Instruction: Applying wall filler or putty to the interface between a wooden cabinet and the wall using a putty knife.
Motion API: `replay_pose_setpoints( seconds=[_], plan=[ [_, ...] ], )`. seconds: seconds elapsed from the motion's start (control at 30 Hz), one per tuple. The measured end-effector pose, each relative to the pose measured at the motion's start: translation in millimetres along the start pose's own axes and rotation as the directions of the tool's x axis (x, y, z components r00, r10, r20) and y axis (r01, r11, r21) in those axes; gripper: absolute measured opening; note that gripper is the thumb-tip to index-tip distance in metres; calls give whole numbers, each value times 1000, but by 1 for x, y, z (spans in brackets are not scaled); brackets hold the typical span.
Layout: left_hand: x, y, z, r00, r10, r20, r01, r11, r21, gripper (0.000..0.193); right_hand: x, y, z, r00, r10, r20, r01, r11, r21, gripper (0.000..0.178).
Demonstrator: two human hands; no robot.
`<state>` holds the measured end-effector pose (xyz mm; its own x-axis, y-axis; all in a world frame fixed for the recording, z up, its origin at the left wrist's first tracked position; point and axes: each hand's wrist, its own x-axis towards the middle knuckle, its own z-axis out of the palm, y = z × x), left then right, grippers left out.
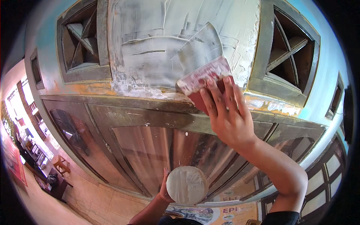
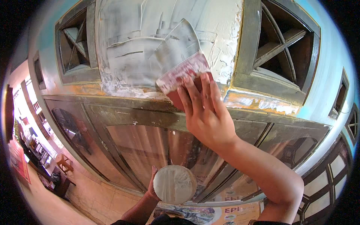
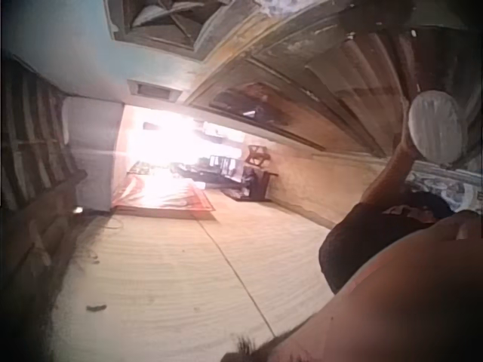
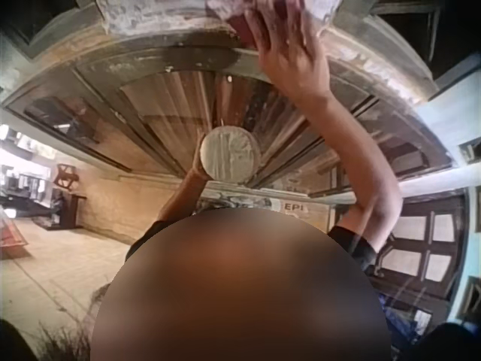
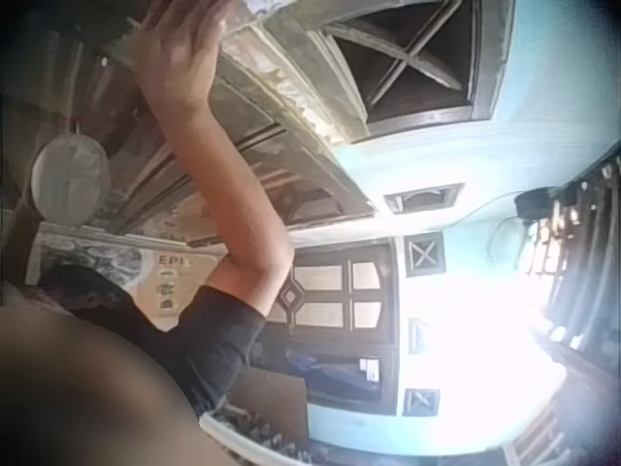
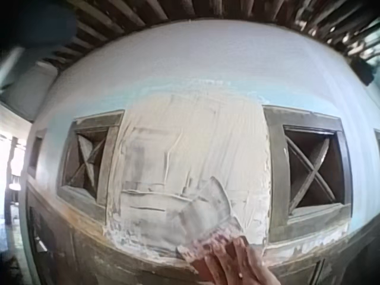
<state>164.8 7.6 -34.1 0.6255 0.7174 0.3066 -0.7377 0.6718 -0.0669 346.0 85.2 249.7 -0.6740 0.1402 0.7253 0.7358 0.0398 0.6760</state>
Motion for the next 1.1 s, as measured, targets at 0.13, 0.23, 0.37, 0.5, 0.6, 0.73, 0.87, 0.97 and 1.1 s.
replay_pose_setpoints(
  seconds=[0.13, 0.23, 0.37, 0.5, 0.6, 0.73, 0.87, 0.97, 1.1],
  plan=[
    [-4, 7, -3, 999, -38, -2, 38, 996, -78, 105, 2, 15, -30, 994, -112, 2, 106, 944, 313, 48],
    [0, 10, 1, 998, -65, 19, 65, 998, -13, 105, 32, 19, -33, 992, -37, -124, 77, 938, 337, 49],
    [-5, 21, 2, 999, -32, -37, 32, 999, 11, 104, 78, 27, -5, 967, 118, -227, -88, 986, 139, 50],
    [-10, 33, 10, 998, -57, -24, 57, 998, -29, 107, 82, 13, 12, 965, 194, -175, -209, 975, -76, 49],
    [-13, 42, 23, 997, -81, -4, 81, 997, -7, 108, 72, -9, 19, 974, 197, -114, -211, 968, -137, 49],
    [-27, 61, 16, 994, -107, -37, 109, 993, 52, 108, 48, -47, 9, 983, 174, 66, -167, 981, -95, 55],
    [-34, 60, 36, 901, 136, -413, 147, 798, 585, 110, 19, -65, 1, 977, 161, 138, -164, 986, 9, 53],
    [-45, 76, 0, 990, -117, -74, 121, 991, 52, 110, 25, -57, -25, 975, 197, 105, -208, 972, 112, 53],
    [-49, 77, 17, 989, -125, -79, 121, 991, -52, 107, 69, -16, -31, 919, 359, -160, -324, 923, 209, 65]
  ],
)
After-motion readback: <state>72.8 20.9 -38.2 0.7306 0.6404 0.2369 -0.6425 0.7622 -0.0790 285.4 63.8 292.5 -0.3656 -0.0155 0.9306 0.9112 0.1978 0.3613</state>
